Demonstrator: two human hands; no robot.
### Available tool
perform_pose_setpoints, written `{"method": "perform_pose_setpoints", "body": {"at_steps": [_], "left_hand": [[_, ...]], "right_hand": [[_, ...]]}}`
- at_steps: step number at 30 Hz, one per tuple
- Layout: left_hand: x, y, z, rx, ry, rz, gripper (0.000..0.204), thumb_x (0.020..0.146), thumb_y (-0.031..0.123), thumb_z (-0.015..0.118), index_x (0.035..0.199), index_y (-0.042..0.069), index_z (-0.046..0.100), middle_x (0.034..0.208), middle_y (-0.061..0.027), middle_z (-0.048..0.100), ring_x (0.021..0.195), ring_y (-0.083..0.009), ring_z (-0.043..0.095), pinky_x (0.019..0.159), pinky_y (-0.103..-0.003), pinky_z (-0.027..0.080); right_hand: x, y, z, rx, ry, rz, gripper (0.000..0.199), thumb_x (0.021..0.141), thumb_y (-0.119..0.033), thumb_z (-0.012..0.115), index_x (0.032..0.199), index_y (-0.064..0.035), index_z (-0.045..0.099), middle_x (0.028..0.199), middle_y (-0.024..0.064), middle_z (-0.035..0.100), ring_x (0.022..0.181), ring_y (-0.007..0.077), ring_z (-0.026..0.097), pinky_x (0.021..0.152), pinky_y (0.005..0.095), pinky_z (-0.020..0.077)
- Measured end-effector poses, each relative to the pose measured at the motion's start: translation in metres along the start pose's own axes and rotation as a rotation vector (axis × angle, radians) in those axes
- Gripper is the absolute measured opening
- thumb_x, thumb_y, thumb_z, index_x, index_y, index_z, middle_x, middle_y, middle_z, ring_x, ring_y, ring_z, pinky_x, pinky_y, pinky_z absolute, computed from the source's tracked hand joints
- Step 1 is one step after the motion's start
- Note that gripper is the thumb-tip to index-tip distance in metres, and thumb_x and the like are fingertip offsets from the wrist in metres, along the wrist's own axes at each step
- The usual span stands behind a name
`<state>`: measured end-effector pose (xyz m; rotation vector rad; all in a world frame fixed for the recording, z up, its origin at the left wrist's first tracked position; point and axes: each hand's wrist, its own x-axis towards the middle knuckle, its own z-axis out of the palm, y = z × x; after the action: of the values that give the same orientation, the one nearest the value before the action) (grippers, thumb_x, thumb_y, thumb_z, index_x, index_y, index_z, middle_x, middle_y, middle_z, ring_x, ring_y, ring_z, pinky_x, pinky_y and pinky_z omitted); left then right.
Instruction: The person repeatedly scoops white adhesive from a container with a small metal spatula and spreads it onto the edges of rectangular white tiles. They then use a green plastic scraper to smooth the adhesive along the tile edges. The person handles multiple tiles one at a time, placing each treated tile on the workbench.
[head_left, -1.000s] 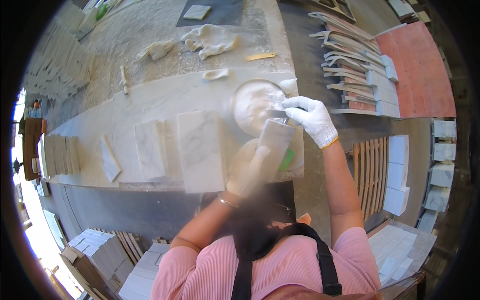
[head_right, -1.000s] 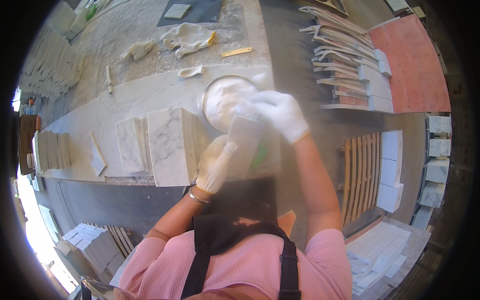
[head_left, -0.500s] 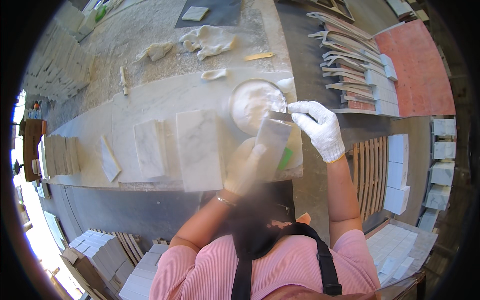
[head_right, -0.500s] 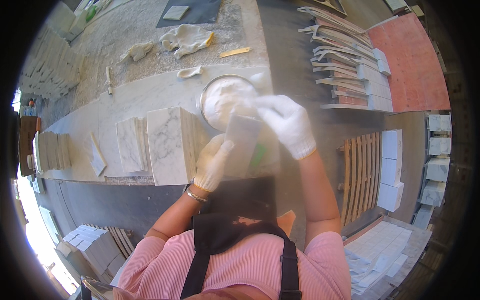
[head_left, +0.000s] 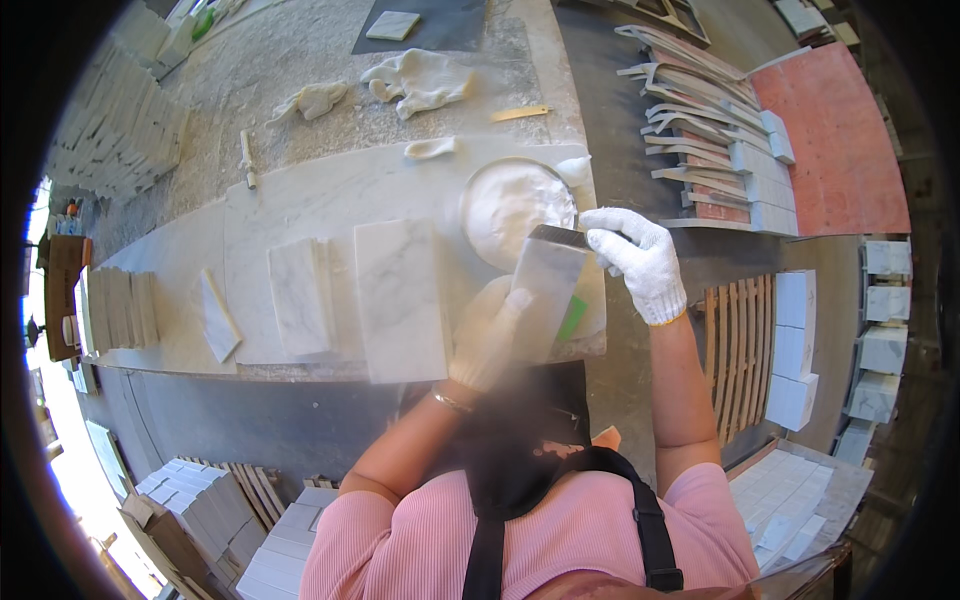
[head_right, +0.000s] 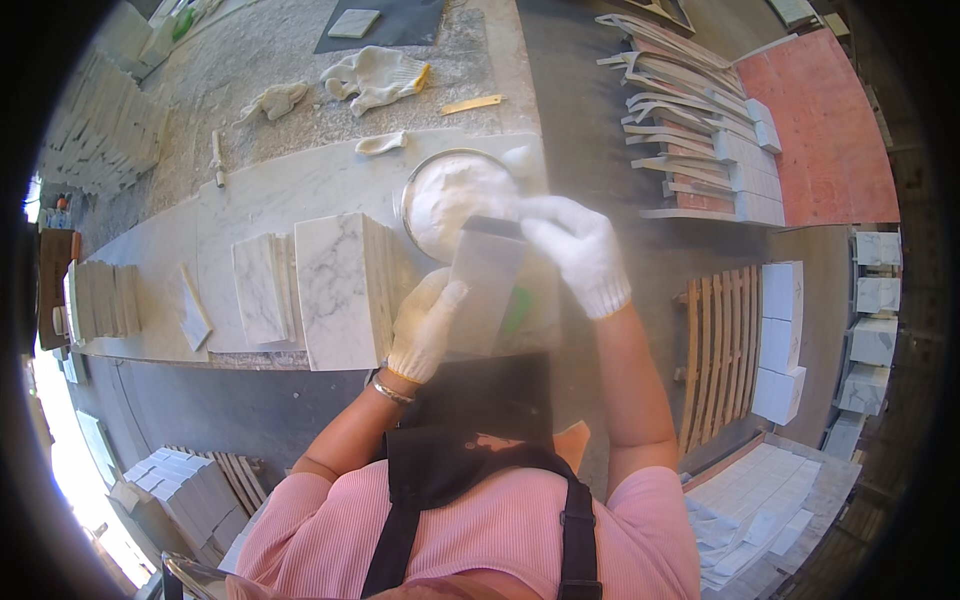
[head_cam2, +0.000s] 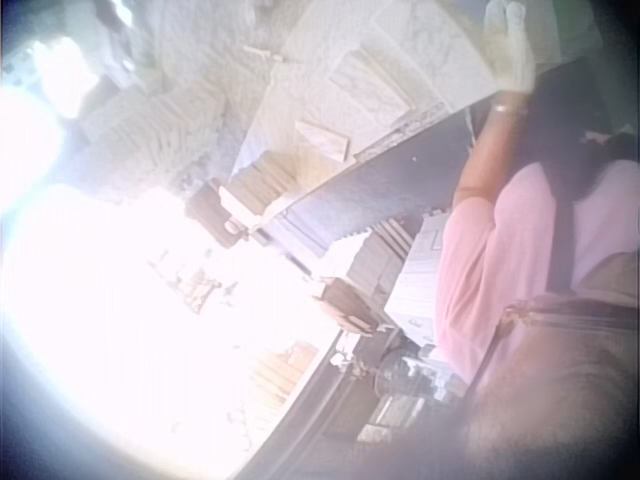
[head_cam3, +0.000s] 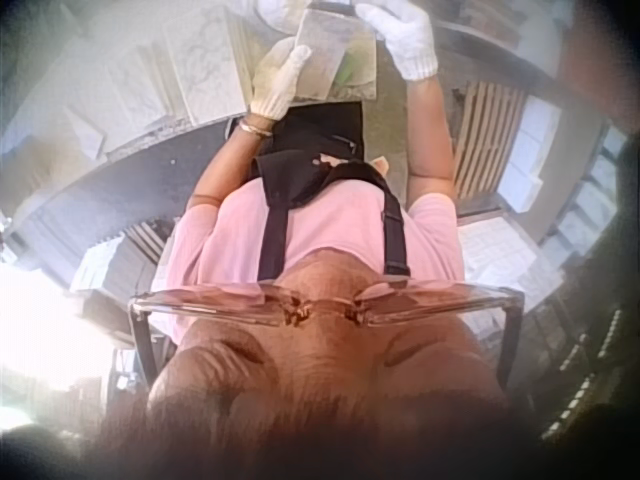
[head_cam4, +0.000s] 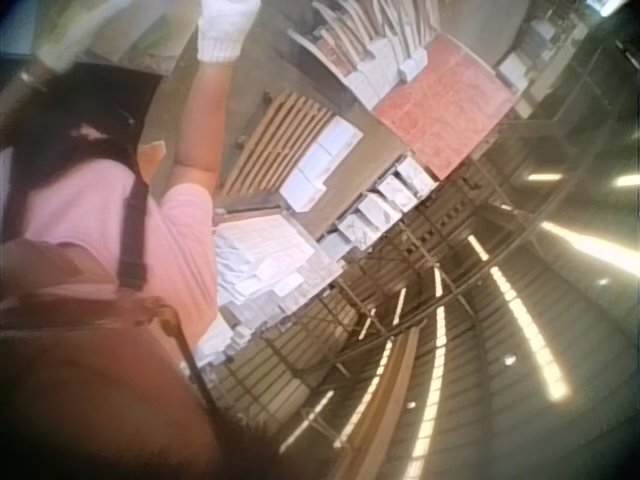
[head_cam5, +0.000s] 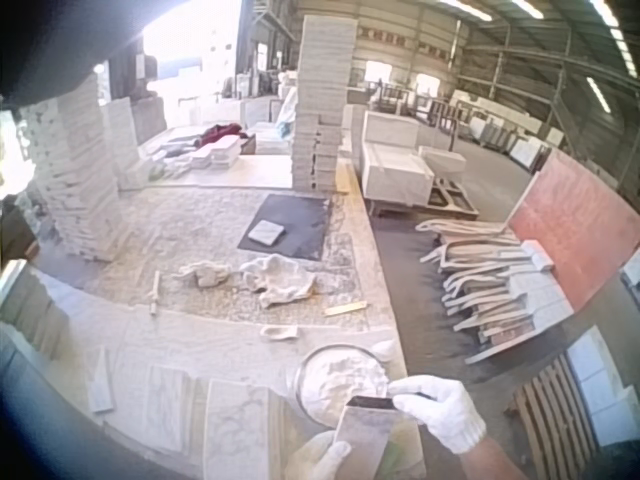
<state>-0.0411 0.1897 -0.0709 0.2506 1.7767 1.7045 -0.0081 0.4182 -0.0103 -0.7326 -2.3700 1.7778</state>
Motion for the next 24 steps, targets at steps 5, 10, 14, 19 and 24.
{"method": "perform_pose_setpoints", "body": {"at_steps": [5,10,14,19,24], "left_hand": [[0.001,-0.003,0.001,-0.023,0.0,-0.024,0.043,0.108,0.031,0.055,0.132,-0.003,0.066,0.122,-0.0158,0.072,0.114,-0.0244,0.067,0.102,-0.039,0.05],[0.0,-0.004,0.001,-0.03,-0.004,-0.029,0.042,0.108,0.029,0.055,0.133,-0.003,0.066,0.123,-0.0159,0.072,0.115,-0.0248,0.066,0.103,-0.039,0.05],[0.002,-0.006,0.001,-0.037,-0.006,-0.027,0.042,0.109,0.029,0.054,0.133,-0.003,0.066,0.122,-0.0158,0.072,0.114,-0.0252,0.067,0.102,-0.04,0.05],[0.002,-0.009,-0.001,-0.052,-0.007,-0.039,0.041,0.109,0.029,0.06,0.136,-0.001,0.067,0.125,-0.0068,0.072,0.114,-0.0151,0.063,0.103,-0.033,0.049],[0.002,-0.009,-0.002,-0.044,0.0,-0.042,0.041,0.109,0.029,0.06,0.134,-0.002,0.068,0.125,-0.0061,0.073,0.116,-0.0147,0.063,0.103,-0.032,0.048]], "right_hand": [[0.002,0.01,0.003,0.011,-0.023,0.015,0.023,0.097,-0.01,0.074,0.12,-0.0049,0.079,0.092,-0.0022,0.074,0.07,0.0035,0.057,0.062,0.0216,0.0439],[-0.004,0.01,-0.002,-0.103,-0.01,-0.038,0.025,0.097,-0.008,0.074,0.12,-0.0047,0.079,0.089,-0.0025,0.074,0.07,0.0034,0.057,0.062,0.0217,0.0444],[-0.005,0.008,-0.009,-0.091,0.022,-0.045,0.026,0.095,-0.007,0.075,0.121,-0.0047,0.079,0.091,-0.0016,0.074,0.071,0.0038,0.058,0.062,0.0221,0.0454],[0.016,0.013,-0.005,-0.27,0.168,-0.231,0.025,0.095,-0.009,0.076,0.119,-0.0029,0.079,0.102,0.0048,0.079,0.085,0.0119,0.07,0.075,0.0275,0.055],[0.036,0.019,0.01,-0.615,0.048,-0.173,0.025,0.096,-0.024,0.077,0.116,-0.009,0.082,0.111,0.0079,0.08,0.099,0.0151,0.075,0.09,0.0317,0.0573]]}}
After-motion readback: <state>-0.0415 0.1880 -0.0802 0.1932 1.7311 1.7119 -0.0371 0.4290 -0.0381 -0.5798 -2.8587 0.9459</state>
